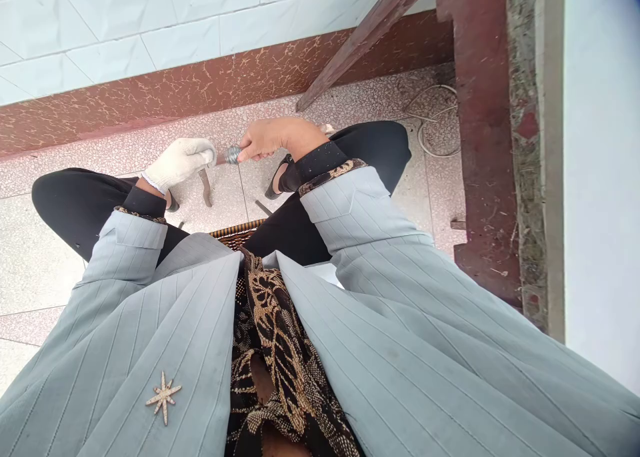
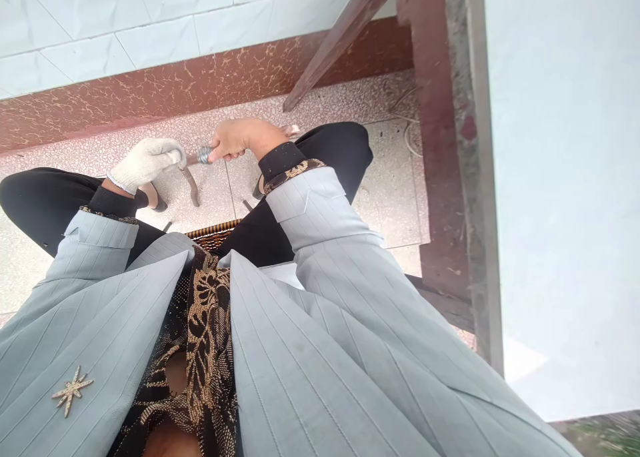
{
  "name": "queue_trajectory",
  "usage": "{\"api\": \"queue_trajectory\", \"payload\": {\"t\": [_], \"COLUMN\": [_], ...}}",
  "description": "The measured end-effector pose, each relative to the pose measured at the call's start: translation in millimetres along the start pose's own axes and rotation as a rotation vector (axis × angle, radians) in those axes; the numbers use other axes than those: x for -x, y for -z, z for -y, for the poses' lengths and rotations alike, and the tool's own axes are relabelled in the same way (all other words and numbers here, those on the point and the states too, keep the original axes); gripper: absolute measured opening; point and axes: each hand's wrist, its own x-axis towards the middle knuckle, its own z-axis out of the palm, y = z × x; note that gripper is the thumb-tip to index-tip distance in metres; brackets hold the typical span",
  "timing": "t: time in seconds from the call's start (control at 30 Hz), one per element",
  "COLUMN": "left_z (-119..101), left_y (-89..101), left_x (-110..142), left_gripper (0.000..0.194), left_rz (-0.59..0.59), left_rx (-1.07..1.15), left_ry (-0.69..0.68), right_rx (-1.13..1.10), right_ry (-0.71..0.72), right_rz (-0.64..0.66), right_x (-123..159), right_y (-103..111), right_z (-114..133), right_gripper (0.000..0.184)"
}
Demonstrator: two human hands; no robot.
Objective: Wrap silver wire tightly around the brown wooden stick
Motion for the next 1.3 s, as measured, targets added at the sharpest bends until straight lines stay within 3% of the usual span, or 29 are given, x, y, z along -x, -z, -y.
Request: {"api": "queue_trajectory", "payload": {"t": [0.1,0.17,0.23,0.3,0.37,0.43,0.53,0.63,0.8,0.9,1.03,1.1,1.3], "left_z": [4,8,11,11,9,6,1,-1,0,1,5,7,9], "left_y": [-1.4,-2.0,-1.7,-0.9,-0.7,-1.4,-3.1,-4.9,-10.6,-9.4,0.6,4.2,0.8], "left_x": [-2,-3,-3,-3,-2,-2,-1,-2,-4,-4,0,1,-4], "left_gripper": [0.017,0.018,0.022,0.028,0.031,0.029,0.026,0.023,0.024,0.021,0.018,0.021,0.021], "left_rz": [0.009,-0.005,-0.046,-0.064,-0.038,0.005,0.047,0.056,0.107,0.111,0.002,-0.031,-0.057], "left_rx": [0.047,0.120,0.219,0.294,0.306,0.250,0.118,0.036,-0.025,-0.033,0.031,0.065,0.123], "left_ry": [0.004,0.004,0.028,0.052,0.055,0.055,0.057,0.023,0.005,0.015,0.016,0.031,0.014], "right_rx": [-0.052,-0.171,-0.353,-0.575,-0.739,-0.789,-0.774,-0.708,-0.303,-0.114,-0.007,-0.060,-0.404], "right_ry": [0.134,0.246,0.368,0.459,0.464,0.412,0.332,0.243,0.044,0.001,0.066,0.132,0.337], "right_rz": [0.301,0.333,0.200,-0.044,-0.244,-0.338,-0.404,-0.475,-0.511,-0.392,0.148,0.318,0.254], "right_x": [3,7,11,15,15,11,-1,-11,-14,-12,-4,3,16], "right_y": [-2,-2,-2,-1,-1,-2,-5,-8,-5,-3,-5,-5,6], "right_z": [1,-2,-5,-6,-5,-4,-5,-6,-5,-5,-4,-3,-10], "right_gripper": [0.029,0.029,0.031,0.036,0.040,0.044,0.047,0.037,0.031,0.033,0.027,0.028,0.041]}}
